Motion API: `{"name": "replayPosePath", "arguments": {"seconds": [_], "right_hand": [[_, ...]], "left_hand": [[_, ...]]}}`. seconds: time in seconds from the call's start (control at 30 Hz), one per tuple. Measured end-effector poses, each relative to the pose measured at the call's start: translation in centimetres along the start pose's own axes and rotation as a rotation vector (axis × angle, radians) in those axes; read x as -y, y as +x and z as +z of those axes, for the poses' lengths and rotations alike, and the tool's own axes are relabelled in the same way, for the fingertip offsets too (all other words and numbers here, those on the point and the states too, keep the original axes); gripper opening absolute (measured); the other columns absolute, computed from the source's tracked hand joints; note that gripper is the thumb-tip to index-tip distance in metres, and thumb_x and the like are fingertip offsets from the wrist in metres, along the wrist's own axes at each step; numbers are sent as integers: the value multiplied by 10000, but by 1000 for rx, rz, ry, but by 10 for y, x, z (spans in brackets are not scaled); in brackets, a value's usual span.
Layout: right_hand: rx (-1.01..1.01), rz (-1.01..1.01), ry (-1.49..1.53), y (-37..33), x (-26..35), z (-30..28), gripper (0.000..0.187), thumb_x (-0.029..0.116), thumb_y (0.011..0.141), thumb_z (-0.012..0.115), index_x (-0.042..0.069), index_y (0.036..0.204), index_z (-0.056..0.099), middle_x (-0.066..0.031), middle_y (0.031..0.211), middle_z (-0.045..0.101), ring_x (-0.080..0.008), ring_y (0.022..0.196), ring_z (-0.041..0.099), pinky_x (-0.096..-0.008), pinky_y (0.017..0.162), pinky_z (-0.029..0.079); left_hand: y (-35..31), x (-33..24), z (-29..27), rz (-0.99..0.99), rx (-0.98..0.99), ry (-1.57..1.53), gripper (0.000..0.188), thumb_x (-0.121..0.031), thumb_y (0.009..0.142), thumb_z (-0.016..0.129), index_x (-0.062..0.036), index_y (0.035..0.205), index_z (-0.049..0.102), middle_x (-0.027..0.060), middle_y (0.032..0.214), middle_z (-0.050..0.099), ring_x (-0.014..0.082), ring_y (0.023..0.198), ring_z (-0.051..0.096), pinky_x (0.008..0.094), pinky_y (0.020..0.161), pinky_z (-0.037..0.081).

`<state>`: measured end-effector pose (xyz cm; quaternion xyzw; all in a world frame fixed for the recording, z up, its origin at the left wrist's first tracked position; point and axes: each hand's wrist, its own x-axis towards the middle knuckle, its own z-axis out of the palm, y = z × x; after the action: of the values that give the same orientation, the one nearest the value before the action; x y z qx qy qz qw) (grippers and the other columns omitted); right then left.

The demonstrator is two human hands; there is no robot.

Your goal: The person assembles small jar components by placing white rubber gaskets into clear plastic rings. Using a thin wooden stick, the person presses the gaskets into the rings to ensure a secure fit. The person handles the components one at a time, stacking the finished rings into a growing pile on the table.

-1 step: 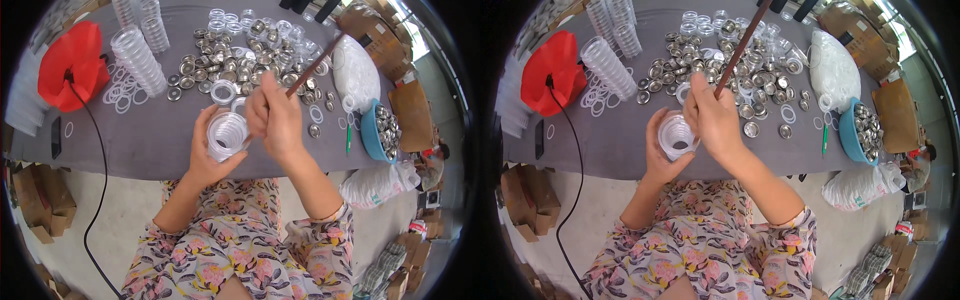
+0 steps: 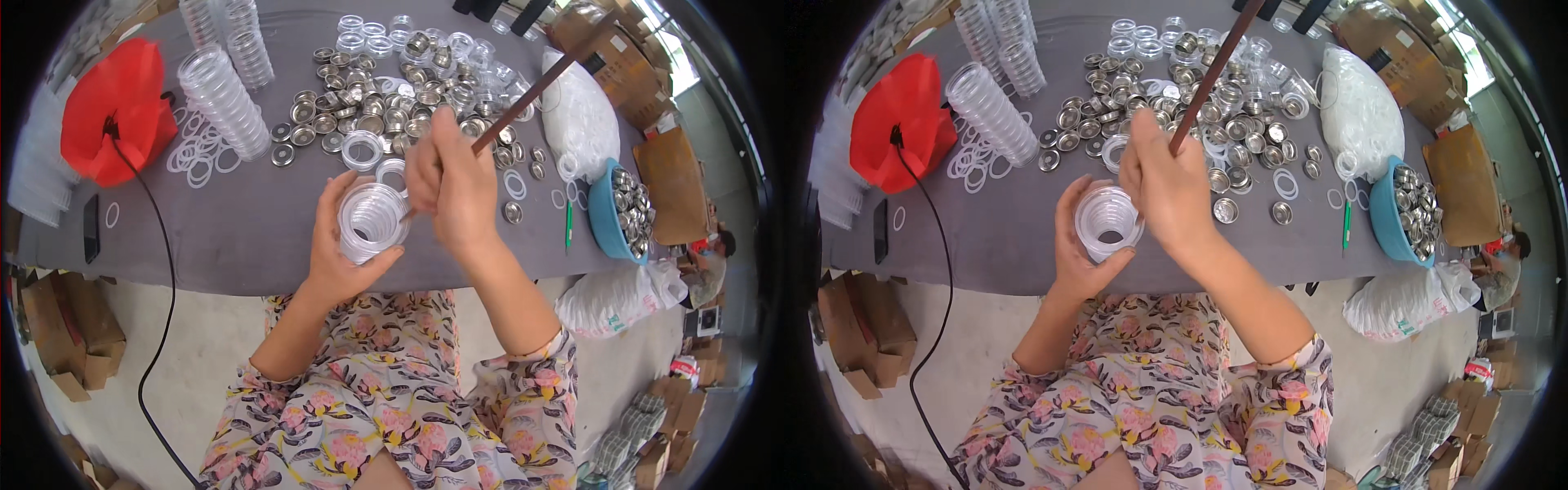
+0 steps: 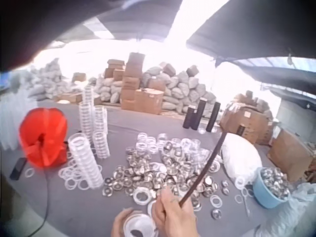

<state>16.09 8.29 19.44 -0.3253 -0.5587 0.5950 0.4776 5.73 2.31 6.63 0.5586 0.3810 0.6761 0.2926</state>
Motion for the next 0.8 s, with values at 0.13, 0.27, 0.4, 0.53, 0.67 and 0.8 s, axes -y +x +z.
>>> {"name": "replayPosePath", "arguments": {"seconds": [0.13, 0.27, 0.4, 0.53, 0.67, 0.8], "right_hand": [[-178, -177, 295, 19, -10, -38, 539, 358, 951, 403, 117, 476, 323, 17, 417, 346, -70, 366, 285, -246, 358, 185], [-279, 73, -489, 15, -91, -56, 411, 355, 896, 499, 21, 689, 620, -72, 524, 537, -156, 494, 500, -310, 490, 366], [-201, 55, -919, -7, -155, -70, 141, 205, 793, 617, 79, 840, 660, -92, 687, 627, -255, 607, 589, -359, 580, 457], [-238, -29, -932, -9, -163, -74, 152, 156, 773, 647, 80, 904, 661, -71, 655, 598, -176, 544, 537, -308, 530, 428], [-266, -24, -332, -17, -103, -71, 112, 39, 807, 624, 32, 916, 648, 43, 566, 480, -31, 521, 390, -204, 475, 307], [101, -167, -306, -34, -48, -61, 119, 38, 813, 621, 32, 930, 638, 40, 642, 500, -36, 587, 446, -204, 508, 348]], "left_hand": [[2, -7, -3, -83, -74, -81, 890, -92, 606, 768, -5, 1330, 257, 159, 1252, 439, 240, 1128, 482, 359, 951, 392], [0, -8, -9, -39, -34, -9, 878, -115, 622, 765, -10, 1330, 255, 166, 1264, 429, 232, 1131, 478, 352, 949, 396], [0, -1, -5, -32, -18, -32, 879, -124, 629, 765, -7, 1330, 248, 180, 1282, 406, 238, 1141, 466, 349, 948, 396], [0, 0, -4, -23, -26, -22, 875, -117, 631, 763, -2, 1328, 248, 179, 1281, 407, 236, 1143, 465, 348, 948, 396], [0, -3, -5, -74, -34, -79, 880, -117, 631, 766, 3, 1330, 246, 178, 1286, 403, 239, 1151, 460, 352, 954, 393], [1, -3, -5, -77, -11, -102, 950, -134, 611, 789, 12, 1353, 214, 175, 1297, 395, 246, 1160, 456, 364, 965, 384]]}}
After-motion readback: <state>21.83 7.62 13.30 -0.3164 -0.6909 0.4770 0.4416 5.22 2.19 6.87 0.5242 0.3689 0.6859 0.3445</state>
